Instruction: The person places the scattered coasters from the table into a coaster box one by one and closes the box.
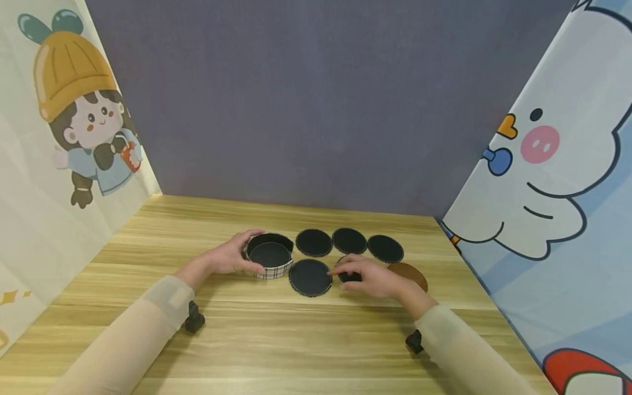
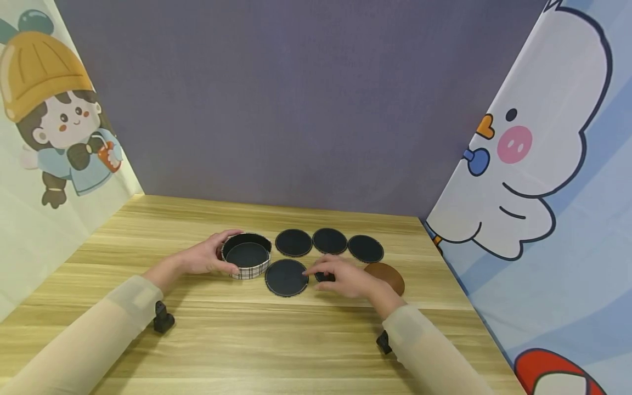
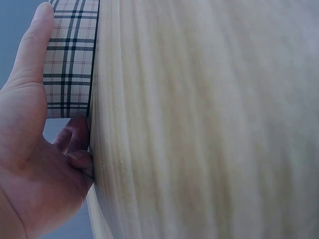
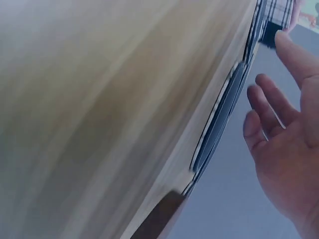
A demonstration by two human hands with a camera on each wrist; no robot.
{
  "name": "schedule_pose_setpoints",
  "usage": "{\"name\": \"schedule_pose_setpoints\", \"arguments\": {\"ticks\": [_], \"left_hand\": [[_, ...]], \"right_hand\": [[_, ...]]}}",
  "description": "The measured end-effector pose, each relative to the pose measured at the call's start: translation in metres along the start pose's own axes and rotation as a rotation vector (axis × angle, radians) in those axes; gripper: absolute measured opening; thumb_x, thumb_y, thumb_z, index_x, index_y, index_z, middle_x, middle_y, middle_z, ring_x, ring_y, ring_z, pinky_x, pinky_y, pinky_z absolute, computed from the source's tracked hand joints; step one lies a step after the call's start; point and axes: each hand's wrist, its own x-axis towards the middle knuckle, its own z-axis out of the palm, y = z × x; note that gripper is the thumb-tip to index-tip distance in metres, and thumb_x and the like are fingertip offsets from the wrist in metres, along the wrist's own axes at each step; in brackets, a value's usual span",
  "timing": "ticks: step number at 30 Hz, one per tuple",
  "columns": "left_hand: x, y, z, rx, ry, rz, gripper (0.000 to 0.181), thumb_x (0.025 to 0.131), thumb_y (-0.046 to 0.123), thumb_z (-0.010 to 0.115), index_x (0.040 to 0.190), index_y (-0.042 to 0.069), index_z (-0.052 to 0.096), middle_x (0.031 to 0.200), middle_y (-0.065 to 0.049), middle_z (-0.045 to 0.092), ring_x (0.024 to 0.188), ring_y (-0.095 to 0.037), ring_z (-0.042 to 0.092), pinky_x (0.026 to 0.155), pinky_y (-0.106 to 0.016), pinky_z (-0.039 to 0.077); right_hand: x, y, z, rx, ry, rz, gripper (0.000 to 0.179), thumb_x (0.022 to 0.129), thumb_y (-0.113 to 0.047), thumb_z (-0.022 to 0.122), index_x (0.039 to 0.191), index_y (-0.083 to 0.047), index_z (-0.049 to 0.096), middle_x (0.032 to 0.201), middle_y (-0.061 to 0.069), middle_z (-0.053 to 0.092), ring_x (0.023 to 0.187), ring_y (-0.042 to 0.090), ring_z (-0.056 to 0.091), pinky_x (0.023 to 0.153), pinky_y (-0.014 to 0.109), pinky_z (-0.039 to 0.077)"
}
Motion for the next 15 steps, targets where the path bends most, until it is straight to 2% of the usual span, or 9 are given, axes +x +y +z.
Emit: {"name": "schedule_pose_setpoints", "arguments": {"ticks": [2, 5, 10, 15], "left_hand": [[0.0, 0.0, 0.0, 0.004, -0.002, -0.002, 0.118, 0.084, 0.04, 0.099, 0.174, 0.014, 0.026, 0.16, -0.033, 0.034, 0.136, -0.045, 0.051, 0.119, -0.066, 0.039], [0.0, 0.0, 0.001, 0.008, -0.002, -0.006, 0.118, 0.084, 0.04, 0.098, 0.174, 0.015, 0.026, 0.161, -0.033, 0.034, 0.135, -0.045, 0.052, 0.118, -0.066, 0.04], [0.0, -0.001, 0.001, 0.017, 0.002, -0.001, 0.118, 0.084, 0.039, 0.098, 0.174, 0.016, 0.026, 0.16, -0.034, 0.035, 0.135, -0.045, 0.051, 0.118, -0.067, 0.04], [0.0, -0.001, 0.001, 0.015, 0.001, 0.001, 0.118, 0.084, 0.04, 0.098, 0.174, 0.016, 0.026, 0.16, -0.033, 0.034, 0.133, -0.043, 0.052, 0.117, -0.066, 0.041]], "right_hand": [[0.005, -0.004, 0.002, -0.02, -0.007, -0.034, 0.043, 0.106, -0.026, 0.075, 0.149, -0.023, 0.071, 0.156, 0.013, 0.061, 0.142, 0.037, 0.056, 0.119, 0.064, 0.041], [0.011, -0.009, 0.006, -0.032, -0.031, -0.028, 0.044, 0.107, -0.028, 0.074, 0.151, -0.027, 0.069, 0.166, 0.016, 0.054, 0.156, 0.05, 0.04, 0.123, 0.078, 0.024], [0.021, -0.016, 0.01, -0.046, -0.086, 0.045, 0.046, 0.109, -0.034, 0.07, 0.155, -0.035, 0.065, 0.174, 0.012, 0.044, 0.163, 0.058, 0.02, 0.125, 0.081, 0.014], [0.029, -0.017, 0.014, -0.077, -0.107, 0.076, 0.047, 0.108, -0.037, 0.071, 0.154, -0.037, 0.065, 0.175, 0.01, 0.042, 0.163, 0.057, 0.02, 0.127, 0.079, 0.013]]}}
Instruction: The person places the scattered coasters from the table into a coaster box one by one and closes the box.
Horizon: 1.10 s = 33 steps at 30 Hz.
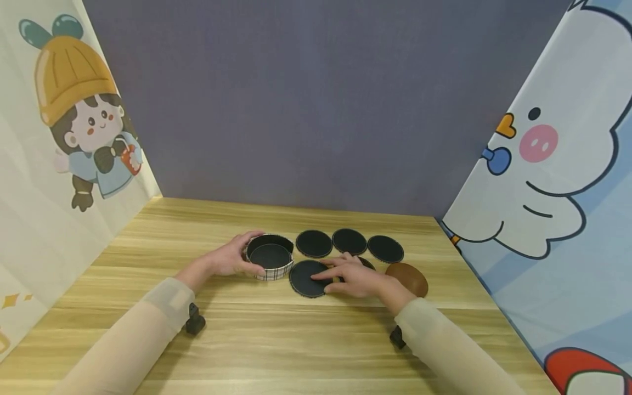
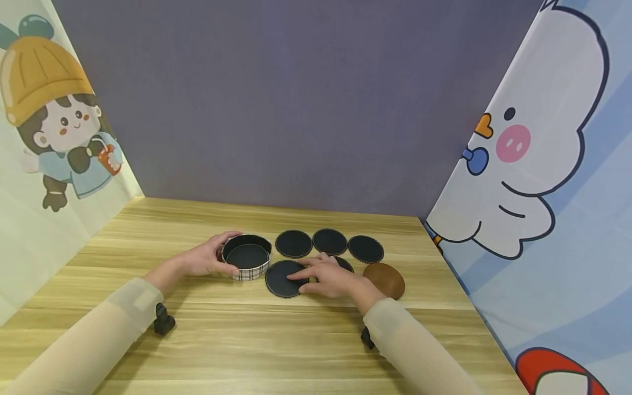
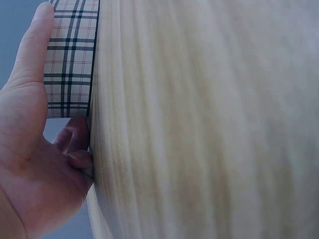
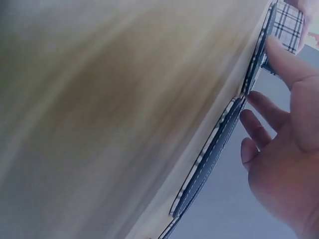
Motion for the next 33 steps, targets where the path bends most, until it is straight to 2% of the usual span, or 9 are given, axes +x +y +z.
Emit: {"name": "schedule_pose_setpoints", "arguments": {"ticks": [6, 11, 17, 24, 33], "left_hand": [[0.0, 0.0, 0.0, -0.004, 0.0, -0.002, 0.118, 0.084, 0.04, 0.098, 0.174, 0.016, 0.026, 0.16, -0.033, 0.034, 0.134, -0.043, 0.051, 0.117, -0.066, 0.04], [0.0, -0.001, 0.0, -0.002, 0.001, -0.011, 0.118, 0.084, 0.041, 0.098, 0.174, 0.017, 0.026, 0.159, -0.033, 0.035, 0.136, -0.044, 0.049, 0.119, -0.068, 0.038], [0.0, 0.0, 0.0, -0.005, 0.004, -0.011, 0.118, 0.083, 0.041, 0.099, 0.174, 0.018, 0.027, 0.16, -0.033, 0.035, 0.14, -0.046, 0.047, 0.121, -0.069, 0.036], [0.0, 0.0, 0.0, -0.004, 0.002, -0.005, 0.119, 0.083, 0.041, 0.099, 0.174, 0.016, 0.026, 0.16, -0.034, 0.034, 0.138, -0.046, 0.05, 0.12, -0.068, 0.038], [-0.001, 0.001, 0.0, -0.013, 0.001, -0.007, 0.117, 0.084, 0.04, 0.098, 0.173, 0.016, 0.027, 0.16, -0.034, 0.033, 0.133, -0.044, 0.054, 0.119, -0.066, 0.04]], "right_hand": [[0.003, -0.001, 0.0, -0.02, 0.005, 0.003, 0.045, 0.106, -0.037, 0.074, 0.15, -0.037, 0.069, 0.173, 0.011, 0.046, 0.161, 0.056, 0.025, 0.127, 0.078, 0.017], [-0.001, -0.004, 0.002, -0.02, 0.013, 0.005, 0.043, 0.103, -0.04, 0.076, 0.146, -0.038, 0.072, 0.169, 0.012, 0.048, 0.156, 0.047, 0.034, 0.124, 0.077, 0.022], [-0.008, -0.009, 0.004, -0.002, 0.022, 0.001, 0.041, 0.101, -0.041, 0.08, 0.142, -0.041, 0.074, 0.161, 0.01, 0.052, 0.149, 0.038, 0.039, 0.124, 0.075, 0.024], [-0.012, -0.013, 0.008, -0.036, 0.032, -0.025, 0.042, 0.099, -0.042, 0.082, 0.14, -0.044, 0.075, 0.148, 0.006, 0.056, 0.13, 0.026, 0.045, 0.11, 0.057, 0.037], [-0.016, -0.016, 0.012, -0.014, 0.036, -0.052, 0.04, 0.098, -0.044, 0.082, 0.138, -0.045, 0.075, 0.133, -0.003, 0.057, 0.113, 0.015, 0.042, 0.098, 0.041, 0.034]]}}
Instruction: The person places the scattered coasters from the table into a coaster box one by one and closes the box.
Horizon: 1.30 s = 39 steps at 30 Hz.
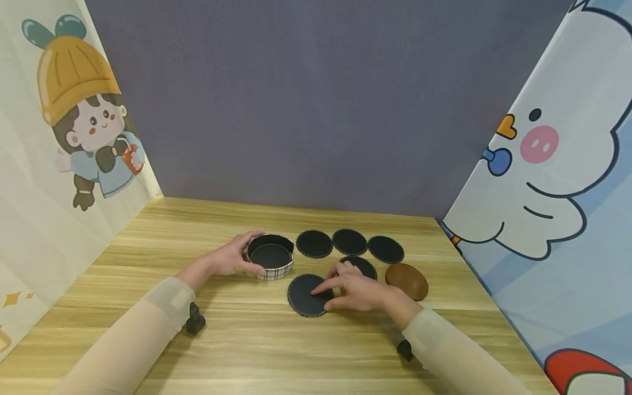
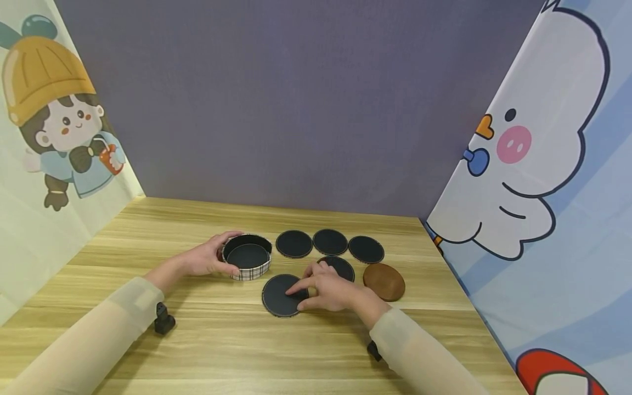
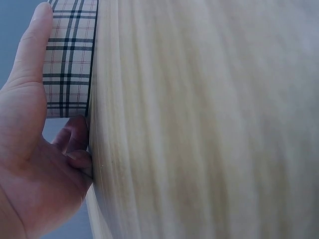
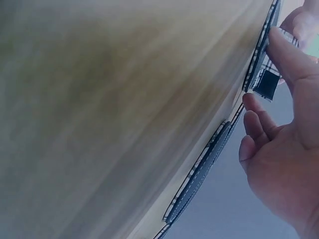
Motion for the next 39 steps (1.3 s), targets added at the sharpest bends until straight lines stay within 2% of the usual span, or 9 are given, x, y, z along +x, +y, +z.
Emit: {"name": "schedule_pose_setpoints", "arguments": {"ticks": [5, 13, 19, 25, 32, 39], "left_hand": [[-0.001, 0.001, 0.0, 0.005, 0.002, 0.0, 0.117, 0.084, 0.04, 0.099, 0.173, 0.017, 0.027, 0.16, -0.034, 0.034, 0.131, -0.042, 0.056, 0.117, -0.064, 0.042], [0.0, 0.002, -0.001, 0.009, -0.008, -0.006, 0.117, 0.084, 0.04, 0.098, 0.173, 0.017, 0.027, 0.159, -0.034, 0.033, 0.125, -0.039, 0.059, 0.113, -0.059, 0.045], [-0.001, 0.003, -0.001, 0.01, -0.003, -0.011, 0.116, 0.084, 0.04, 0.099, 0.173, 0.018, 0.028, 0.16, -0.034, 0.032, 0.129, -0.041, 0.057, 0.115, -0.061, 0.043], [0.0, 0.001, 0.0, 0.01, -0.001, -0.009, 0.116, 0.084, 0.04, 0.098, 0.173, 0.018, 0.028, 0.16, -0.033, 0.033, 0.128, -0.04, 0.056, 0.114, -0.059, 0.044], [-0.001, 0.002, -0.001, 0.007, -0.005, -0.014, 0.115, 0.084, 0.04, 0.098, 0.173, 0.018, 0.027, 0.161, -0.034, 0.032, 0.128, -0.04, 0.057, 0.113, -0.059, 0.044], [0.0, 0.001, -0.001, 0.01, -0.01, -0.011, 0.116, 0.085, 0.04, 0.098, 0.174, 0.017, 0.026, 0.161, -0.034, 0.031, 0.124, -0.037, 0.059, 0.109, -0.054, 0.047]], "right_hand": [[-0.001, -0.001, 0.003, 0.021, -0.008, -0.006, 0.041, 0.098, -0.045, 0.082, 0.139, -0.046, 0.075, 0.129, -0.005, 0.057, 0.108, 0.013, 0.04, 0.095, 0.038, 0.032], [-0.002, -0.005, 0.002, 0.029, -0.026, 0.005, 0.049, 0.097, -0.045, 0.084, 0.144, -0.043, 0.071, 0.132, -0.003, 0.055, 0.111, 0.015, 0.04, 0.096, 0.038, 0.034], [0.001, -0.009, 0.0, 0.052, -0.042, 0.015, 0.065, 0.095, -0.049, 0.087, 0.155, -0.041, 0.062, 0.155, 0.0, 0.051, 0.136, 0.023, 0.045, 0.112, 0.051, 0.042], [0.009, -0.013, 0.001, 0.074, -0.074, -0.004, 0.075, 0.092, -0.05, 0.089, 0.159, -0.042, 0.056, 0.173, 0.007, 0.04, 0.158, 0.034, 0.037, 0.123, 0.063, 0.038], [0.02, -0.016, 0.0, 0.06, -0.126, -0.014, 0.079, 0.091, -0.05, 0.09, 0.161, -0.044, 0.054, 0.178, 0.007, 0.036, 0.164, 0.04, 0.029, 0.129, 0.071, 0.024], [0.025, -0.02, -0.001, 0.056, -0.164, 0.012, 0.077, 0.09, -0.046, 0.09, 0.16, -0.045, 0.056, 0.179, 0.002, 0.034, 0.164, 0.041, 0.025, 0.127, 0.07, 0.025]]}}
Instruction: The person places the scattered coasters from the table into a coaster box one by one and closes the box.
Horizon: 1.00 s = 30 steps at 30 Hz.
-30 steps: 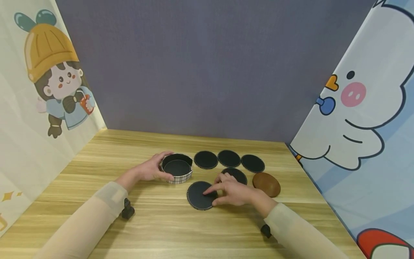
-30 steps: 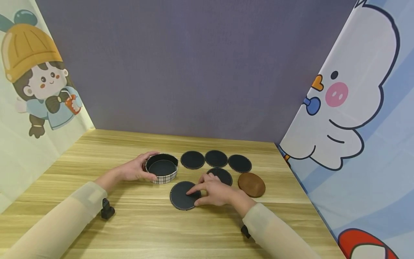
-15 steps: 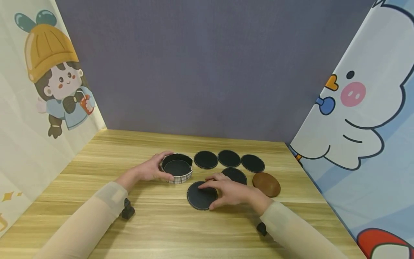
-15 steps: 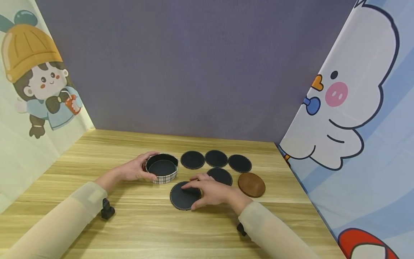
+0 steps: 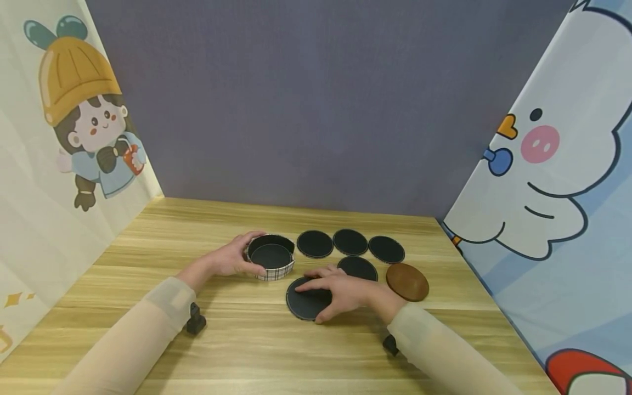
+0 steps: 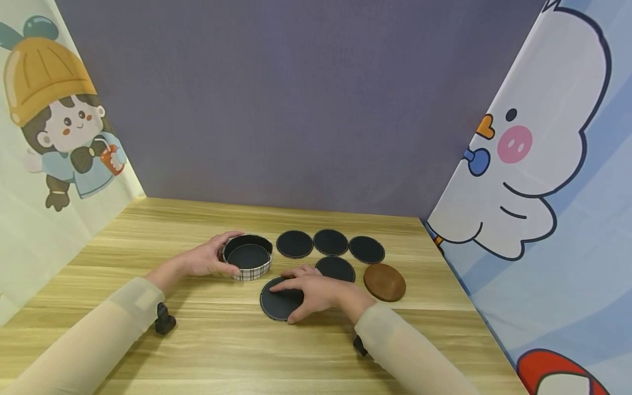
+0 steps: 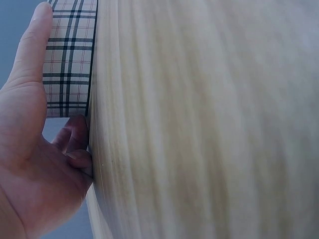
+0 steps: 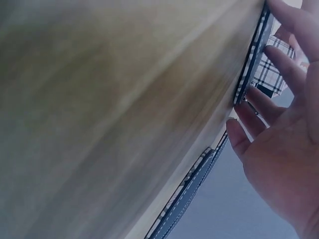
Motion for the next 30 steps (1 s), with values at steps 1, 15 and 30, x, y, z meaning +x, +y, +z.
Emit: {"name": "schedule_pose_setpoints", "arguments": {"ticks": [1, 15, 30], "left_hand": [[0.0, 0.0, 0.0, -0.002, -0.001, -0.001, 0.116, 0.085, 0.04, 0.098, 0.174, 0.017, 0.026, 0.162, -0.034, 0.031, 0.123, -0.037, 0.06, 0.108, -0.053, 0.048], [0.0, 0.0, 0.0, -0.009, -0.005, -0.009, 0.117, 0.085, 0.04, 0.098, 0.174, 0.017, 0.025, 0.163, -0.034, 0.028, 0.117, -0.033, 0.062, 0.099, -0.044, 0.053], [0.002, -0.001, 0.0, -0.027, -0.006, -0.003, 0.118, 0.085, 0.04, 0.098, 0.174, 0.017, 0.025, 0.163, -0.035, 0.028, 0.128, -0.041, 0.059, 0.115, -0.06, 0.045]], "right_hand": [[0.0, 0.0, 0.0, -0.003, 0.0, 0.003, 0.078, 0.09, -0.045, 0.09, 0.16, -0.045, 0.056, 0.178, 0.002, 0.035, 0.164, 0.04, 0.026, 0.127, 0.069, 0.026], [0.001, 0.003, 0.003, -0.014, 0.095, -0.012, 0.082, 0.081, -0.051, 0.094, 0.155, -0.041, 0.06, 0.159, 0.001, 0.05, 0.144, 0.025, 0.04, 0.118, 0.057, 0.035], [-0.004, 0.01, -0.002, 0.079, 0.289, -0.008, 0.084, 0.08, -0.053, 0.093, 0.155, -0.041, 0.059, 0.156, -0.001, 0.045, 0.149, 0.032, 0.034, 0.125, 0.069, 0.023]]}}
